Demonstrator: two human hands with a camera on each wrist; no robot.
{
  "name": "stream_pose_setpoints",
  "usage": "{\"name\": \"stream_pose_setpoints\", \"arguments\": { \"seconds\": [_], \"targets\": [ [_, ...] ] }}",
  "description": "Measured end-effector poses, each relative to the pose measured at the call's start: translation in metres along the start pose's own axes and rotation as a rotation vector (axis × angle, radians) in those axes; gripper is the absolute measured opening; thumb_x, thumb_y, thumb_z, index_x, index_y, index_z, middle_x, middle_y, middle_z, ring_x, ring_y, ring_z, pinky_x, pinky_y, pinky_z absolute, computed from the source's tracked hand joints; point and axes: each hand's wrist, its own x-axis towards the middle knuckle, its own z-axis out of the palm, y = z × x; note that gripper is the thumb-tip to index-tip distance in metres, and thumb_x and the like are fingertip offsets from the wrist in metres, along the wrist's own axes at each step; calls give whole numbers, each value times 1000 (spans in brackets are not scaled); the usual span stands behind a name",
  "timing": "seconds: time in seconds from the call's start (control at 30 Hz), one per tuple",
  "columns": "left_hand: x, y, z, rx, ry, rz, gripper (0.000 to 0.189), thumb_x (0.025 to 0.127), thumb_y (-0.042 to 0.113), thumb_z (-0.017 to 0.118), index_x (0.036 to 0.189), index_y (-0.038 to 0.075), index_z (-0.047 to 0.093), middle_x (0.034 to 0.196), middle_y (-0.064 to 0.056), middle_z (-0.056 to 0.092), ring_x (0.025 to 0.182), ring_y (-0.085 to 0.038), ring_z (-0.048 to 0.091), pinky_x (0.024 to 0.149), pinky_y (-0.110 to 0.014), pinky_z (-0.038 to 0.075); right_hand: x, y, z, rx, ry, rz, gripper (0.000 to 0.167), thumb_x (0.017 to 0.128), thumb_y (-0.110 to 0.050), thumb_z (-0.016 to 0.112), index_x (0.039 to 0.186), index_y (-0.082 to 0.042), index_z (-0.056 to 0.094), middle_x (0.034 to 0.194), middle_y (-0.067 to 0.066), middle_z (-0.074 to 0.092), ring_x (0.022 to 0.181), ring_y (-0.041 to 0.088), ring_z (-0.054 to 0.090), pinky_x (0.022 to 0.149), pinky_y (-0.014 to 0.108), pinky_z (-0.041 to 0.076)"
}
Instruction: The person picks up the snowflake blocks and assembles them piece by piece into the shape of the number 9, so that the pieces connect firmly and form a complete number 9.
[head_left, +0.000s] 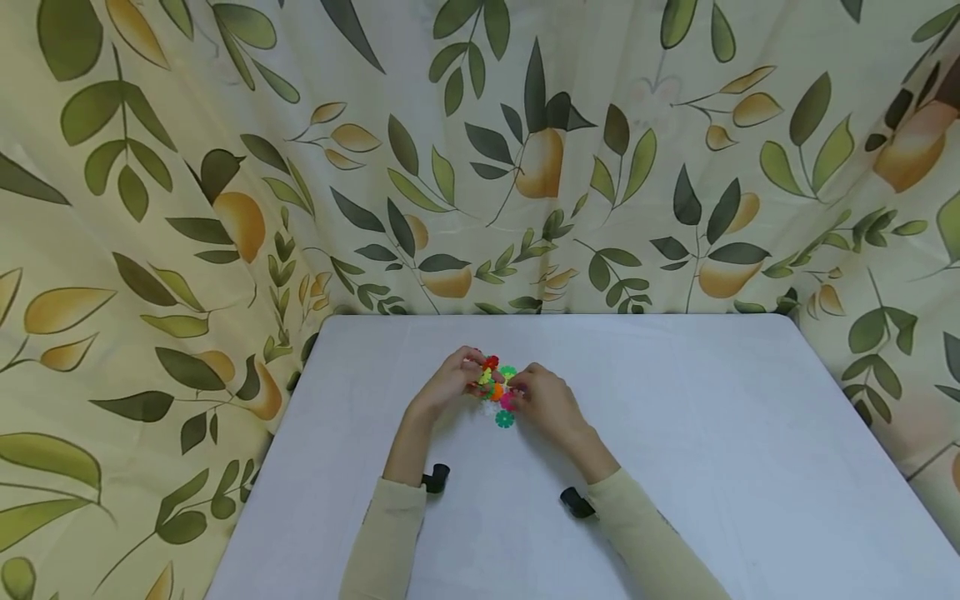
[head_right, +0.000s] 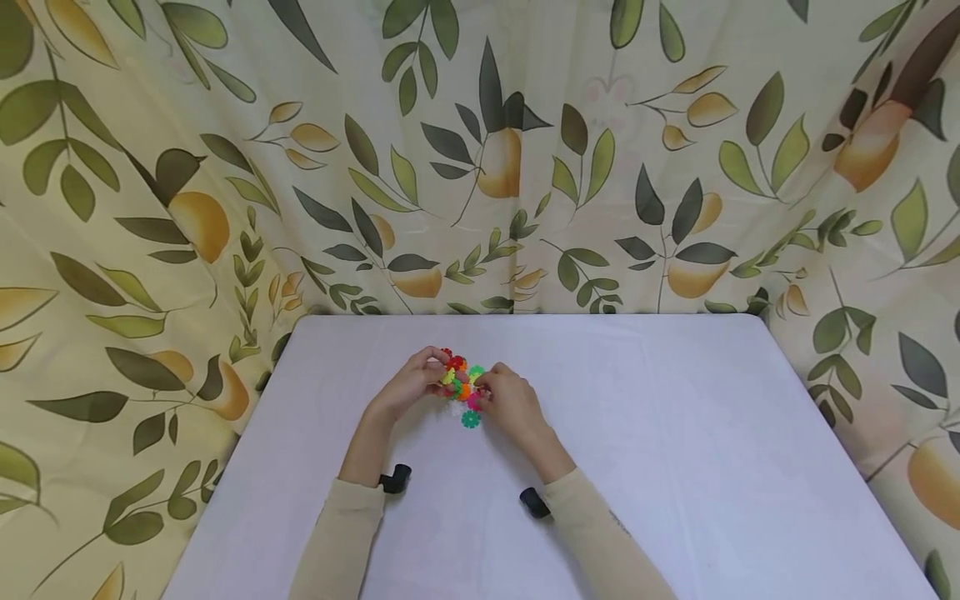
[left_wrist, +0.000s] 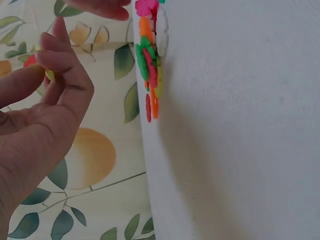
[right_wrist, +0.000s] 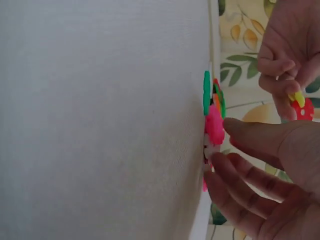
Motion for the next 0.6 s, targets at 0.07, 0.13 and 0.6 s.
{"name": "stream_pose_setpoints", "arguments": {
  "seconds": [0.07,0.13,0.6],
  "targets": [
    [1,-2,-1,-3,6,-6,22,105,7,48,125,2,51,122,-30,68,97,-41,66,78,-30,54,-1,0,1,-27,-12,-9,21,86,-12,87,105,-9,81,101,5,65,77,15,63,72,34,57],
    [1,-2,-3,7,3,-9,27,105,8,49,131,4,53,126,-30,67,98,-39,66,79,-29,55,-2,-1,1,-48,-27,-21,22,85,-12,88,106,-10,81,101,6,65,76,15,62,70,34,57],
    [0,-2,-9,-7,-37,-9,44,112,27,46,136,-7,61,127,-33,62,95,-27,65,90,-34,55,-2,4,-2,-11,19,-45,13,83,-8,88,93,-15,84,99,3,69,76,15,64,69,33,55]
  ]
}}
